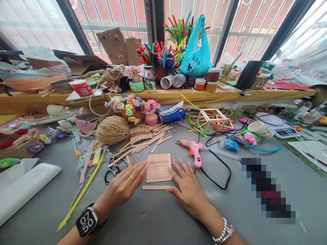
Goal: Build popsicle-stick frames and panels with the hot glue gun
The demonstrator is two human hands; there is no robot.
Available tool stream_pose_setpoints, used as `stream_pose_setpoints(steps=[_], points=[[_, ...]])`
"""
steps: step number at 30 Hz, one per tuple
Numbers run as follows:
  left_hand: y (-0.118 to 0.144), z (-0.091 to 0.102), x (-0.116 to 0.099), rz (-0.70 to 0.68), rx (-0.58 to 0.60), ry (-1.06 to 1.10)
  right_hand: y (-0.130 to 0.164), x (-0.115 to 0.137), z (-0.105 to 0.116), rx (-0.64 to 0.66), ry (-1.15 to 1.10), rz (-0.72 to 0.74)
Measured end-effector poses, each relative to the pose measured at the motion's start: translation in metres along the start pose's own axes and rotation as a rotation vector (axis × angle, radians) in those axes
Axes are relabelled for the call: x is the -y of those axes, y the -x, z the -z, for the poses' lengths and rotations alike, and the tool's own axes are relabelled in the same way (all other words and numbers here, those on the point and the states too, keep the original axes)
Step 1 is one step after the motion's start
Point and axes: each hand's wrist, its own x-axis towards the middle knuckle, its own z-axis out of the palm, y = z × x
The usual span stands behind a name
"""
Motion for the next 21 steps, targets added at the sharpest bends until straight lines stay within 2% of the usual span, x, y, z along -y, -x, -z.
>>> stream_pose_setpoints(steps=[6, 10, 17, 21], points=[[0.0021, -0.0093, -0.0039, -0.086, 0.102, -0.057, 0.0004, -0.0001, -0.0004, 0.015, -0.001, -0.007], [0.0031, -0.0099, -0.003, -0.085, 0.114, -0.074, 0.0006, -0.0001, -0.0002, 0.045, -0.007, -0.015], [0.0005, -0.0121, -0.0021, -0.093, 0.234, -0.01, 0.0005, 0.0005, 0.002, 0.068, -0.017, -0.021], [0.0012, -0.0109, -0.0025, -0.122, 0.252, 0.0, 0.0004, 0.001, 0.0024, 0.069, -0.016, -0.024]])
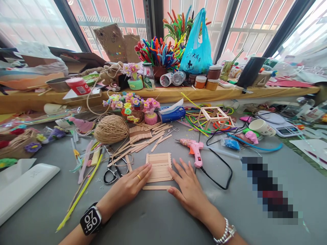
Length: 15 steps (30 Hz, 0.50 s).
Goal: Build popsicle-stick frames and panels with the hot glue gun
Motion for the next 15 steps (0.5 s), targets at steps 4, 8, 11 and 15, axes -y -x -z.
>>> stream_pose_setpoints(steps=[4, 8, 11, 15], points=[[0.0026, 0.0005, -0.0009, 0.001, -0.042, -0.023, 0.0, -0.0003, -0.0009, -0.03, 0.009, 0.014], [0.0038, 0.0031, -0.0005, 0.024, -0.096, -0.056, 0.0004, -0.0007, -0.0014, -0.018, 0.013, 0.01], [0.0034, 0.0048, -0.0002, 0.018, -0.112, -0.032, 0.0004, -0.0008, -0.0014, -0.03, 0.009, 0.015], [0.0031, 0.0032, -0.0004, 0.013, -0.091, 0.019, 0.0, -0.0005, -0.0013, -0.032, 0.002, 0.013]])
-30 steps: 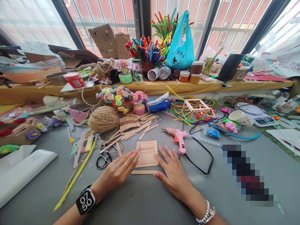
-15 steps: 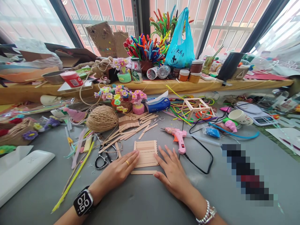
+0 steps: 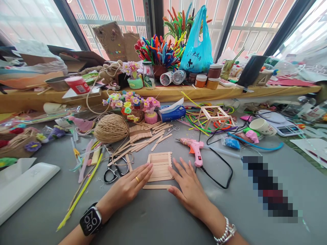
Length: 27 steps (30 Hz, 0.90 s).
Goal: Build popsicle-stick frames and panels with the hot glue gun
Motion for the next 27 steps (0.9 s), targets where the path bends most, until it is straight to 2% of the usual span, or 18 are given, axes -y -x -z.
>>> stream_pose_setpoints(steps=[8, 16, 21, 27], points=[[-0.001, -0.004, 0.0, -0.006, 0.078, 0.058, 0.0, 0.0, 0.0, 0.013, -0.002, -0.006], [-0.002, -0.009, -0.003, 0.03, 0.056, 0.12, 0.0, 0.002, 0.003, 0.04, 0.002, -0.008], [-0.001, -0.015, 0.002, 0.173, 0.047, 0.22, 0.0, 0.001, 0.001, 0.016, 0.002, -0.007], [0.001, -0.022, 0.006, 0.336, 0.132, 0.344, 0.0, -0.001, 0.0, 0.015, -0.014, -0.002]])
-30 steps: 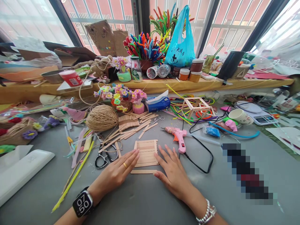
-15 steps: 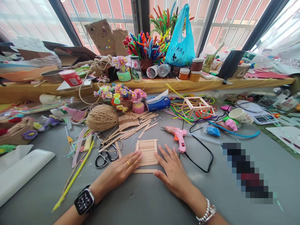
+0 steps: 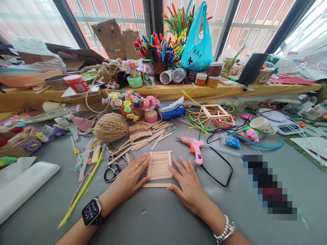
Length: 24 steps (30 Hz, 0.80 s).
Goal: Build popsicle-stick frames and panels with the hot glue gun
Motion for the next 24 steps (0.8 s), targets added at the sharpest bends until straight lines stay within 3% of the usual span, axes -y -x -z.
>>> stream_pose_setpoints(steps=[6, 11, 16, 24], points=[[0.003, -0.004, 0.001, 0.065, 0.046, 0.047, -0.004, 0.003, 0.007, -0.032, -0.154, -0.052], [0.004, -0.004, 0.001, 0.075, 0.037, 0.044, -0.024, 0.009, 0.016, -0.041, -0.261, -0.201], [0.002, 0.001, 0.001, 0.022, 0.081, 0.052, -0.043, 0.005, 0.002, -0.112, -0.292, -0.242], [0.003, 0.002, 0.003, -0.01, 0.099, 0.033, -0.04, 0.002, -0.007, -0.096, -0.302, -0.229]])
